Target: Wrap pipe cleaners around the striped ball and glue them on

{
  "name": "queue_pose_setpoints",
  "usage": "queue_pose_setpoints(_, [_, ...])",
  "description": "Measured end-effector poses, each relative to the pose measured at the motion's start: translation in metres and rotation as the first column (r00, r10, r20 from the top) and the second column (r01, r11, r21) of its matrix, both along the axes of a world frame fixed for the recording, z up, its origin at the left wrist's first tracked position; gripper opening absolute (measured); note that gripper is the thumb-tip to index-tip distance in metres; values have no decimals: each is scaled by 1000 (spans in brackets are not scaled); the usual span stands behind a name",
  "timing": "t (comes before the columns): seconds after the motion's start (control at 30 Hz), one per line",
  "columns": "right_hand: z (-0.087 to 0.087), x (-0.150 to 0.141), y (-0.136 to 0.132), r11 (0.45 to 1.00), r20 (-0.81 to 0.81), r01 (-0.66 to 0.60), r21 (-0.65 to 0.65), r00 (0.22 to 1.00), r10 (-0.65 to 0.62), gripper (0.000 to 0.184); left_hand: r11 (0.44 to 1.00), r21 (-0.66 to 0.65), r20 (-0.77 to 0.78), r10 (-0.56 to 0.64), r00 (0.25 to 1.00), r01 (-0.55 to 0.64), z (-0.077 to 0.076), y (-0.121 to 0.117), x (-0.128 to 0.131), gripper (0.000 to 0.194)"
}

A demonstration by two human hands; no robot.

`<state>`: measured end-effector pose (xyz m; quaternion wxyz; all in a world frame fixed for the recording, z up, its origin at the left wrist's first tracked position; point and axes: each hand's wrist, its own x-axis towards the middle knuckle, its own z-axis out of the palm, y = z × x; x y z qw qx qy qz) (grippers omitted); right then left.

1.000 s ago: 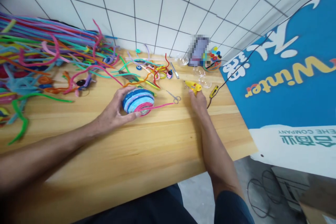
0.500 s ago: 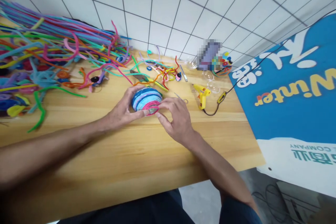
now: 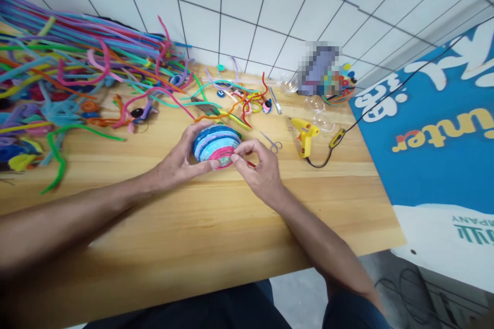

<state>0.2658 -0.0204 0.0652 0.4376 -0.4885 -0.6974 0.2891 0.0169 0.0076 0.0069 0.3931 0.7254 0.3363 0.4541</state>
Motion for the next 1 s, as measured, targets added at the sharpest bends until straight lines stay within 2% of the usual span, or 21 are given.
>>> queue_pose_setpoints(0.27, [1,-7,2,995,-57,1,-96,998,-7,8,1000,18,-23,-15,1000,15,-1,1,-2,90])
queue_pose_setpoints(0.5, [0,-9,1,995,-80,9,-102,997,-17,6,1000,6,-3,-16,1000,16,0,0,-2,90])
queue_pose_setpoints(0.87, [0,-10,1,995,-92,10,-103,996,-19,6,998,53,-35,-28,999,30,-1,0,-3,89])
queue_pose_setpoints(1.0, [-1,-10,1,994,-95,18,-112,995,-28,8,1000,28,-33,-6,999,7,-2,0,-1,92])
